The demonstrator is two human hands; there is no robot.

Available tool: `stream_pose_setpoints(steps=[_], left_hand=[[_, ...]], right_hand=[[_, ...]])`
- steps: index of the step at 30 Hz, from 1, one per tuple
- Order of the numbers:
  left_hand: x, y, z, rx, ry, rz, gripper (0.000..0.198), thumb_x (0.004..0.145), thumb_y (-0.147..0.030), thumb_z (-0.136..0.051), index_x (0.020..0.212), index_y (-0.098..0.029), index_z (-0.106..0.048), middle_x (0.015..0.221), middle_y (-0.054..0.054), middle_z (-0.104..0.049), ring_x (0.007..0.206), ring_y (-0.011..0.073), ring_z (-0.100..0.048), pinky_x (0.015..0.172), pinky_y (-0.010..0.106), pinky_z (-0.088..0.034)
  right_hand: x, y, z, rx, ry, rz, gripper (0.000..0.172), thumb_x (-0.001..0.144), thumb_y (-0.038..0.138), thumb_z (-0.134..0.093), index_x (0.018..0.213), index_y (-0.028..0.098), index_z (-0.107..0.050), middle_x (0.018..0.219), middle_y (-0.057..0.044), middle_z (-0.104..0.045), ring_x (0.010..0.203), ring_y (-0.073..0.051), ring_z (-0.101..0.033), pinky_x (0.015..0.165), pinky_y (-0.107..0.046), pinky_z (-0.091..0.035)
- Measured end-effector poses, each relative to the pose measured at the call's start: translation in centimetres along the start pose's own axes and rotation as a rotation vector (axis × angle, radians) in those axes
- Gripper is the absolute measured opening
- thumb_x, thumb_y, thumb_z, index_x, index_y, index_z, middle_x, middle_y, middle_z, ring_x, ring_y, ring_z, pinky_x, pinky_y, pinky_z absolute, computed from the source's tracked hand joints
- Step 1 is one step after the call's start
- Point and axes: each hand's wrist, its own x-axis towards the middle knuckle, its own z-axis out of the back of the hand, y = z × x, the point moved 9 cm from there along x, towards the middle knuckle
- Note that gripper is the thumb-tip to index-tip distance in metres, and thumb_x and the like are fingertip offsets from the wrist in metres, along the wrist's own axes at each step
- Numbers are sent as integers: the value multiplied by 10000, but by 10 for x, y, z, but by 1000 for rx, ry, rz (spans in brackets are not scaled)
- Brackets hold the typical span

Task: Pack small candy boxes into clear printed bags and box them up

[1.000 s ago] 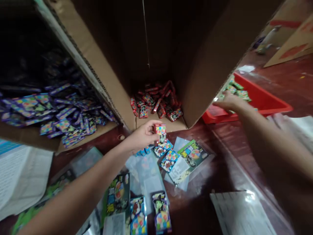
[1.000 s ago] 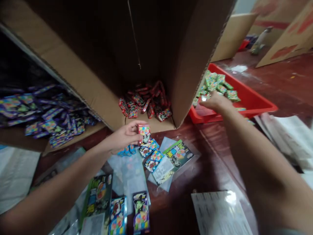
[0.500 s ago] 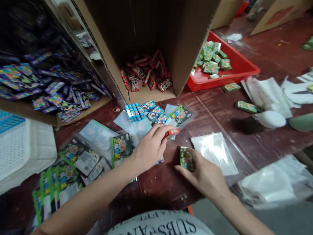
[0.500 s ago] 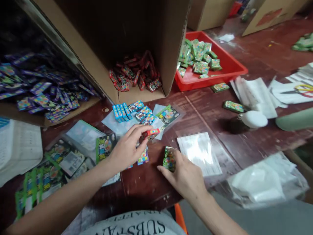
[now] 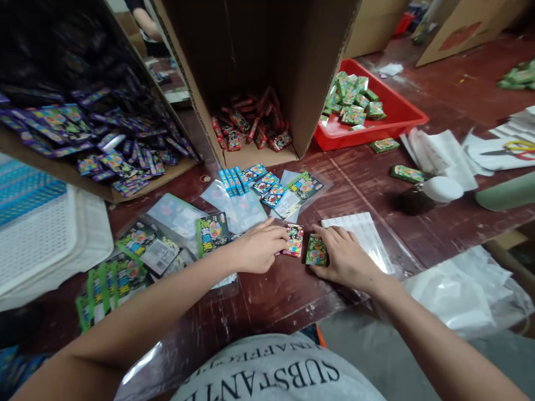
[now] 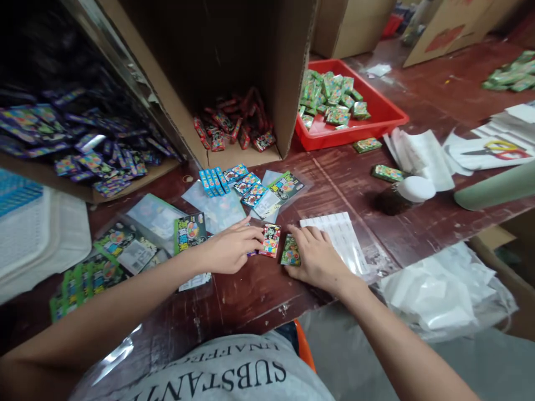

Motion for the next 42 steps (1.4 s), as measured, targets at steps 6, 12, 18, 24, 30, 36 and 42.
stream_pose_setpoints(steps=[6,12,18,24,30,36,42], left_hand=[[-76,54,58,96,60,228,493,878,-313,-635,1355,-209,-568,1400,121,-607,1342,272,-538,1239,553,-224],[-157,62,51,291,278,189,895,775,-74,-631,1584,-259,-296,1669,144,-298,1556,325,-240,1257,599,-83],[-147,38,22,247,287,-78,773,870,-31,-542,1574,-266,-323,1612,103,-424,1526,281,-328,1282,538,-153],[-158,27,42,281,160,0,576,917,-69,-538,1459,-258,-492,1367,126,-645,1389,256,-509,1269,526,-199],[-183,10,30,112,153,212,725,771,-171,-665,1472,-219,-487,1416,141,-597,1377,323,-503,1256,564,-182],[-180,2,4,39,226,170,826,750,-317,-763,1504,-233,-437,1487,134,-553,1389,315,-485,1234,500,-218],[-186,-2,5,78,214,343,842,800,-477,-722,1516,-160,-412,1433,177,-564,1287,361,-515,1129,512,-317]], right_hand=[[31,-12,-1,-72,46,83,897,799,567,-736,1510,137,-399,1363,-211,-620,1233,-418,-554,991,-567,-453],[48,40,-13,-81,-88,357,1230,742,911,-514,1640,192,-80,1649,-229,-290,1502,-456,-271,1187,-688,-187],[75,115,-50,2,-11,620,1264,759,914,-480,1650,154,-1,1651,-231,-286,1504,-443,-291,1227,-632,-190],[86,120,-45,63,13,662,1373,773,825,-609,1608,42,149,1604,-308,-329,1475,-419,-368,1227,-558,-265],[83,93,-29,54,56,536,1408,695,882,-618,1630,83,68,1569,-299,-390,1431,-458,-403,1181,-684,-247],[86,95,-37,50,135,482,1143,781,651,-719,1619,94,-175,1456,-243,-516,1310,-443,-491,1120,-635,-379],[82,92,-7,433,71,446,758,807,292,-671,1499,237,-366,1358,-150,-480,1302,-335,-500,1092,-498,-457]])
